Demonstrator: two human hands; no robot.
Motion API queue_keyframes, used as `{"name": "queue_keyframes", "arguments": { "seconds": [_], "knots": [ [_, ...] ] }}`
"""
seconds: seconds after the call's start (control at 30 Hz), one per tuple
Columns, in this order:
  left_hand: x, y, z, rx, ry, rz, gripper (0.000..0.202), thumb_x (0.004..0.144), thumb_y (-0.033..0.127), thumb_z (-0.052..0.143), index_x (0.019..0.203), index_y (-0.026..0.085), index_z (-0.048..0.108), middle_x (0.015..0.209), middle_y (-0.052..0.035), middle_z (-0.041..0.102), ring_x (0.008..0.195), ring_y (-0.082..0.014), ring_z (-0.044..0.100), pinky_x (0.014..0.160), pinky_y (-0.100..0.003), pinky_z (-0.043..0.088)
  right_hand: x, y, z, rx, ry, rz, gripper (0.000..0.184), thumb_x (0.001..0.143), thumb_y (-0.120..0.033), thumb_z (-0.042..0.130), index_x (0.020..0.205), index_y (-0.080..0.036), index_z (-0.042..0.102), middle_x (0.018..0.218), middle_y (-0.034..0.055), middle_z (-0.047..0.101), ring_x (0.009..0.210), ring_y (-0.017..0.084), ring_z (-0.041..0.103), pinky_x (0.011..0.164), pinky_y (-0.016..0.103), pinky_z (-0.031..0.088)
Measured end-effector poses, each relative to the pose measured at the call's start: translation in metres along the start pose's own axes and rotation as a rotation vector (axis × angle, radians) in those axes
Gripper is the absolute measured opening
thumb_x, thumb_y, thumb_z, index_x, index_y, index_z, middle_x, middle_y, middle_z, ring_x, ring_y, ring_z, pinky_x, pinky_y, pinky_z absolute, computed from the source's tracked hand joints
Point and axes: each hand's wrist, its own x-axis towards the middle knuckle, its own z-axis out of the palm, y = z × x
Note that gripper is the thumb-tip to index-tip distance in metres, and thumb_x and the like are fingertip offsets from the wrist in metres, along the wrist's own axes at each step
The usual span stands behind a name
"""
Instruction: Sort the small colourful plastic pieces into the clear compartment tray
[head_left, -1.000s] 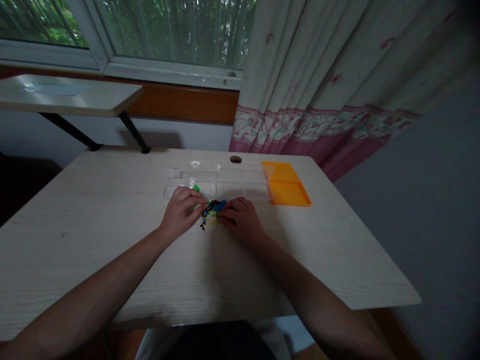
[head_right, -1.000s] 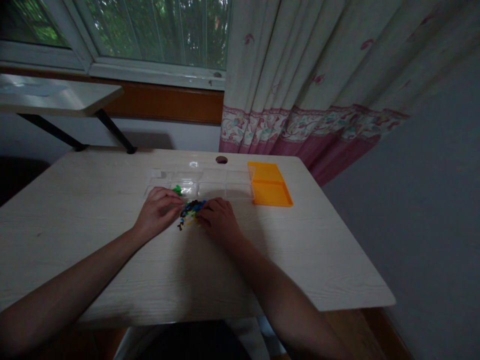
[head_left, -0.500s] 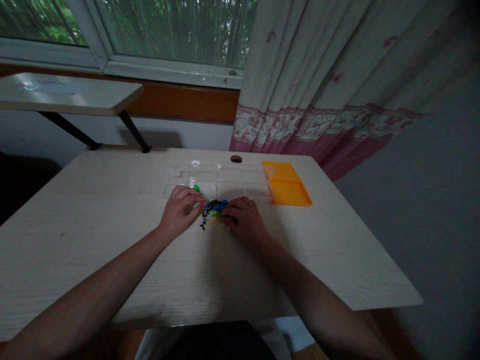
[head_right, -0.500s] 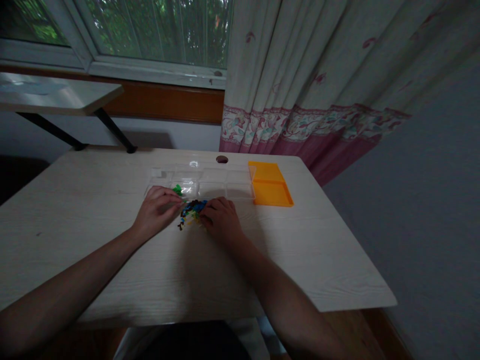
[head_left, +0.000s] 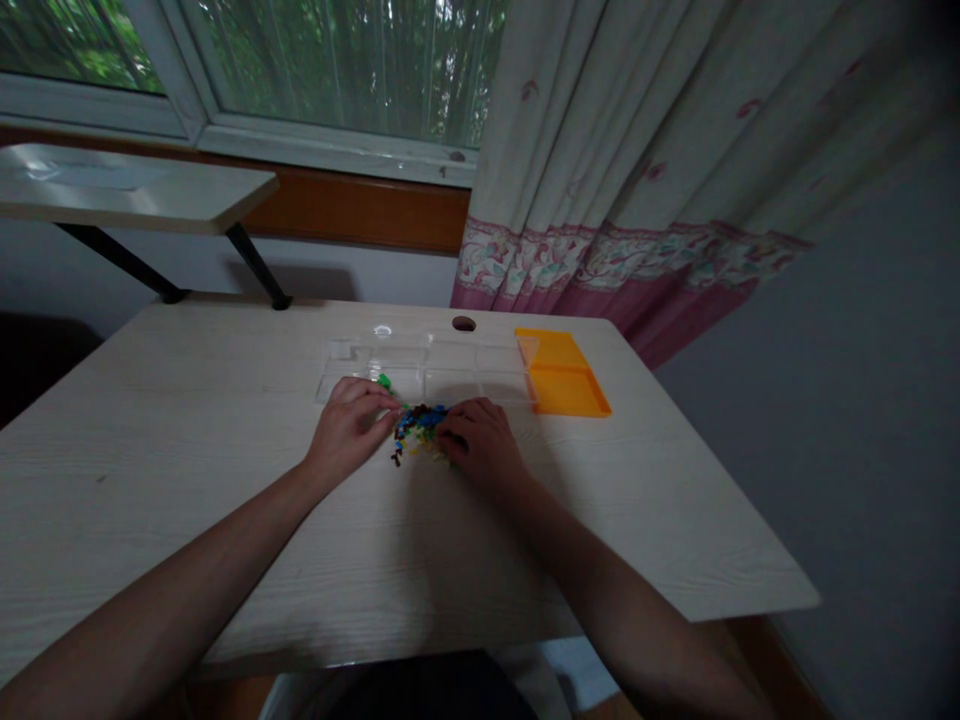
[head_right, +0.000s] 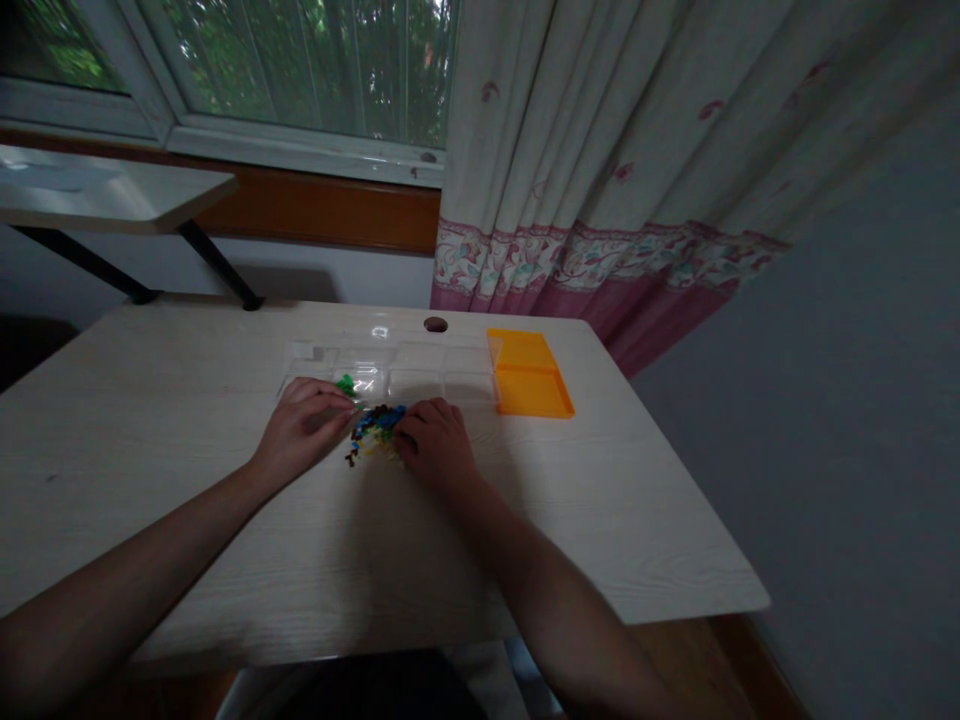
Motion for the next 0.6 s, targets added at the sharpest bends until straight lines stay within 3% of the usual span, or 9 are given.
{"name": "queue_keyframes", "arguments": {
  "seconds": [0.33,0.47,0.6],
  "knots": [
    [-0.0017,-0.0030,0.0025,0.001,0.017,-0.001,0.011,0.088,0.031,0.064,0.087,0.024,0.072,0.092,-0.0033,0.069,0.093,-0.0203,0.059,0.089,-0.040,0.046,0.0002,0.0016,-0.0036,0.032,0.002,-0.007,0.007,0.085,-0.026,0.069,0.092,-0.024,0.072,0.101,0.0054,0.066,0.102,0.022,0.053,0.090,0.038,0.039],
    [-0.0026,-0.0041,0.0030,0.013,0.008,-0.002,0.012,0.088,0.032,0.063,0.088,0.024,0.072,0.092,-0.0034,0.069,0.093,-0.0200,0.059,0.089,-0.040,0.046,0.0007,0.0039,-0.0069,0.099,-0.096,-0.181,0.026,0.079,-0.042,0.076,0.097,-0.025,0.070,0.110,0.0054,0.065,0.107,0.023,0.052,0.095,0.039,0.039],
    [-0.0027,-0.0031,0.0023,0.017,0.001,0.006,0.013,0.089,0.032,0.063,0.088,0.023,0.072,0.093,-0.0038,0.068,0.094,-0.0194,0.058,0.089,-0.038,0.045,-0.0017,0.0083,-0.0050,0.020,-0.092,-0.159,0.036,0.080,-0.046,0.073,0.107,-0.024,0.066,0.117,0.0090,0.061,0.115,0.026,0.049,0.101,0.042,0.037]
  ]
}}
